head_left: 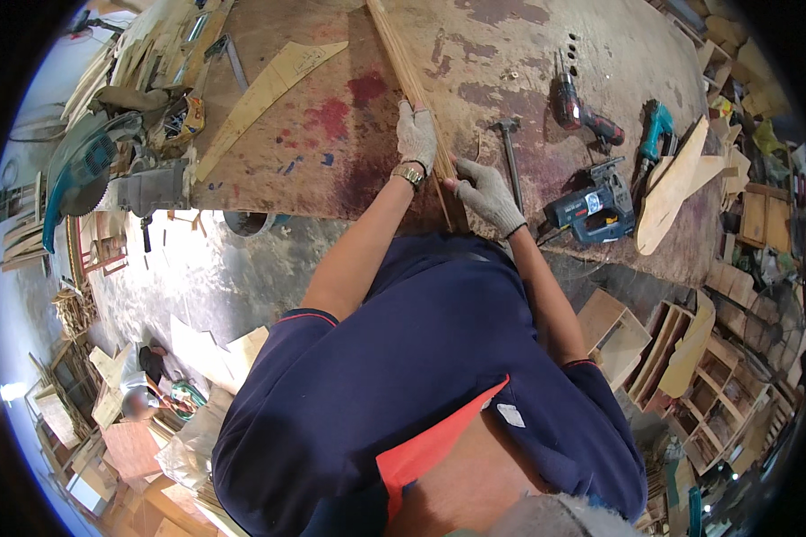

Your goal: The person uses a jigsaw to cut a curved wooden piece, then hammers nails into it to join it with another wooden piece on a workbench. The person handles the wood and tools directly, aligning and fastening the parts together.

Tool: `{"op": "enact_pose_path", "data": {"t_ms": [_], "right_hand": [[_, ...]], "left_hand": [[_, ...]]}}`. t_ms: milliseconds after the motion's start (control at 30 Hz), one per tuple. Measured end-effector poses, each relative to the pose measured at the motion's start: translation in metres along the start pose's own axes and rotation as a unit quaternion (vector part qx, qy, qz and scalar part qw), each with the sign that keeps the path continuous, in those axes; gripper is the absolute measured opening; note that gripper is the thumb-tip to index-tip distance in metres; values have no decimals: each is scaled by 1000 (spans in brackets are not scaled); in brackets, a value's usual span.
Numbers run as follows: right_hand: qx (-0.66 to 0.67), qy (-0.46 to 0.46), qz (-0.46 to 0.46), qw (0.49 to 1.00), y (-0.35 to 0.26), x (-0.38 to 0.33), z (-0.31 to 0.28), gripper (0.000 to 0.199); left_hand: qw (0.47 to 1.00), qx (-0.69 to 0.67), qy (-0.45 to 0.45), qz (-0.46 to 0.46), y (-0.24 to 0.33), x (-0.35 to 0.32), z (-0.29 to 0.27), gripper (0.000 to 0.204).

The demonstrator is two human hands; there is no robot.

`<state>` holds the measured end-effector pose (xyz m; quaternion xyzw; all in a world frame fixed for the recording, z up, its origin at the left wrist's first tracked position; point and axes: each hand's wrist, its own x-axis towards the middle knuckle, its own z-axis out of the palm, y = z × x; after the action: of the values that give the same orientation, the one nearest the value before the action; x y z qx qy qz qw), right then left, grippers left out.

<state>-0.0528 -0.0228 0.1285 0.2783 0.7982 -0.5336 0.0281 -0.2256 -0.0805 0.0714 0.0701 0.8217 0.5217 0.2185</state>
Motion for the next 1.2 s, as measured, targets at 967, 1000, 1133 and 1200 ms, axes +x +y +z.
{"op": "enact_pose_path", "data": {"t_ms": [967, 1000, 1133, 1200], "right_hand": [[41, -4, -28, 999, -5, 2, 0, 70], [16, 6, -38, 999, -3, 3, 2, 72], [71, -28, 32, 997, 3, 5, 7, 69], [112, -32, 15, 993, 6, 5, 9, 67]], "left_hand": [[996, 70, -43, 21, 18, -4, -16, 63], [994, 97, -35, 43, 23, -7, -17, 65], [983, 174, -49, -7, 41, -11, -28, 71], [978, 191, -62, -54, 42, -10, -38, 71]]}}
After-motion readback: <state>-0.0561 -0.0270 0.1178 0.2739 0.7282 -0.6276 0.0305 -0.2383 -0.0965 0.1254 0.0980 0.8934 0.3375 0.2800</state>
